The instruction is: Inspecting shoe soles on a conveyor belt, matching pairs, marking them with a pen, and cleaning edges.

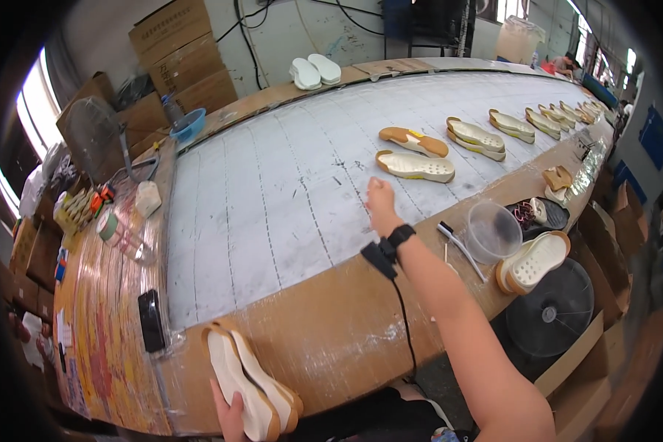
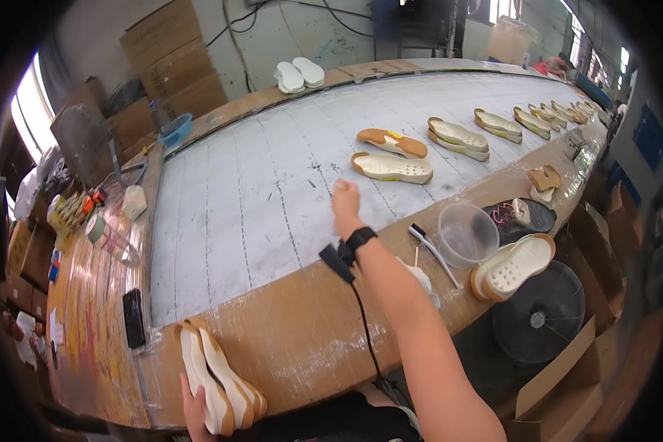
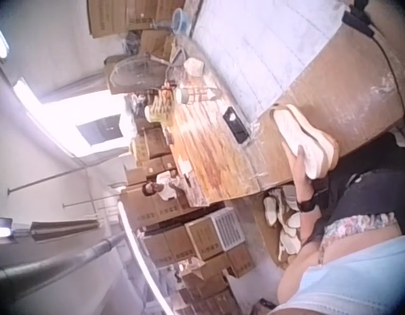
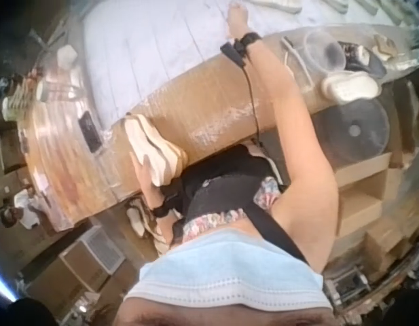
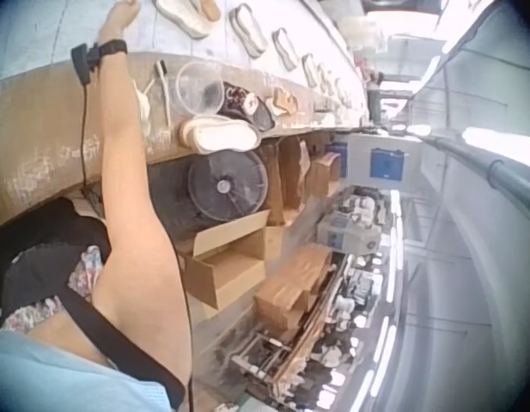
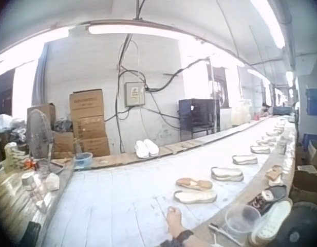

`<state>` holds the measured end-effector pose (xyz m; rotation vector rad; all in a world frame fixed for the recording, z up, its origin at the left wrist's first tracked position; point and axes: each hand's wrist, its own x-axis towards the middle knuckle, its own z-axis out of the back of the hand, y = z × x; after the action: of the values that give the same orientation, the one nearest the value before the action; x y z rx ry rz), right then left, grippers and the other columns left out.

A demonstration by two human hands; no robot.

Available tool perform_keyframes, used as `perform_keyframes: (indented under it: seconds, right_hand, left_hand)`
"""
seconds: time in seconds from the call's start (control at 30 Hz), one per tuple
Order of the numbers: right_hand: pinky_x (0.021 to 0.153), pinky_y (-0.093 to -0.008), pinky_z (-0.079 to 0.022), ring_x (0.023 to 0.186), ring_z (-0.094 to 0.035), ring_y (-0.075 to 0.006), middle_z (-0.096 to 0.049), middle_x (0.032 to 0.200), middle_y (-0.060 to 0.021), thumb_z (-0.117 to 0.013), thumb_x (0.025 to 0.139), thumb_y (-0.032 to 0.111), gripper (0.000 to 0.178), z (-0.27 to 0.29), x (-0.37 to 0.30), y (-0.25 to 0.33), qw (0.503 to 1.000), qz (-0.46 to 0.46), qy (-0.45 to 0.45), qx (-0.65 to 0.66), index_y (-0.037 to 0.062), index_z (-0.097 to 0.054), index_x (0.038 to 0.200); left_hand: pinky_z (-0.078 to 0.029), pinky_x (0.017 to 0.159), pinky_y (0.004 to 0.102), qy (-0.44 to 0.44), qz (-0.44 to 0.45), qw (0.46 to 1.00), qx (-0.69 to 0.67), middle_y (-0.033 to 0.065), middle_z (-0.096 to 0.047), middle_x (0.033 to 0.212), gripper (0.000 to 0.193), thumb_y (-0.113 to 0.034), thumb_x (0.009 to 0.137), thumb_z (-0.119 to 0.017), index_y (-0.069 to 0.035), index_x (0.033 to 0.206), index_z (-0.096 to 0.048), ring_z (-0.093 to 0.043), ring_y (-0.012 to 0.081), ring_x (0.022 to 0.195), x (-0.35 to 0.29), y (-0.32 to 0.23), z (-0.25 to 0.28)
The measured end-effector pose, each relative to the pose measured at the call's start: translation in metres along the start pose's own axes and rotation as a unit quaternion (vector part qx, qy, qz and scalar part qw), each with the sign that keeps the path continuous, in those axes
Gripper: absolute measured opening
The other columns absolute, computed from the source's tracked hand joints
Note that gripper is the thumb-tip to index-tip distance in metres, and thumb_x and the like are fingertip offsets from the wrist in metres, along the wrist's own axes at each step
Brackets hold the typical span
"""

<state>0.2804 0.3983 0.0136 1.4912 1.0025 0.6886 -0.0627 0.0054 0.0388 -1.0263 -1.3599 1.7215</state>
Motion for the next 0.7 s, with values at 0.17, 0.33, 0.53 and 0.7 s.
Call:
perform_keyframes:
  seconds: [0.17, 0.33, 0.53, 0.7]
  right_hand:
    - [0.081, -0.0408, -0.042, 0.093, -0.054, -0.0366, -0.057, 0.1, -0.023, -0.055, 0.082, 0.026, 0.038, 0.006, 0.086, -0.003, 0.927, 0.078, -0.267, -0.251, -0.0011, -0.046, 0.108]
    - [0.079, -0.0448, -0.043, 0.092, -0.056, -0.0377, -0.059, 0.098, -0.0227, -0.05, 0.084, 0.037, 0.043, 0.135, 0.168, -0.01, 0.725, 0.086, -0.554, -0.4, 0.0006, -0.051, 0.105]
    - [0.074, -0.0444, -0.046, 0.087, -0.06, -0.0336, -0.063, 0.091, -0.0147, -0.046, 0.082, 0.047, 0.042, 0.116, 0.19, 0.029, 0.848, 0.065, -0.323, -0.416, 0.0096, -0.061, 0.095]
    - [0.084, -0.0386, -0.044, 0.104, -0.051, -0.0336, -0.054, 0.114, -0.0148, -0.063, 0.071, 0.044, 0.052, 0.101, 0.217, 0.016, 0.69, 0.188, -0.268, -0.645, 0.0112, -0.053, 0.11]
  left_hand:
    - [-0.037, 0.089, 0.0292, -0.064, 0.094, 0.991, -0.064, 0.0119, -0.047, 0.116, 0.044, -0.023, 0.093, -0.041, 0.001, 0.129, -0.032, -0.046, 0.0188, 0.103, -0.067, -0.068, -0.01]
    - [-0.038, 0.087, 0.0292, 0.008, 0.126, 0.988, -0.084, 0.012, -0.048, 0.114, 0.043, -0.024, 0.093, -0.041, 0.001, 0.128, -0.033, -0.047, 0.0188, 0.102, 0.015, -0.029, -0.072]
    - [-0.039, 0.086, 0.0292, -0.008, 0.157, 0.984, -0.08, 0.0121, -0.049, 0.112, 0.042, -0.024, 0.093, -0.04, 0.001, 0.126, -0.035, -0.048, 0.0189, 0.099, 0.041, -0.013, -0.093]
    - [-0.04, 0.084, 0.0292, -0.036, 0.168, 0.982, -0.084, 0.0122, -0.05, 0.111, 0.041, -0.025, 0.093, -0.04, 0.001, 0.125, -0.036, -0.05, 0.0189, 0.097, 0.054, 0.001, -0.1]
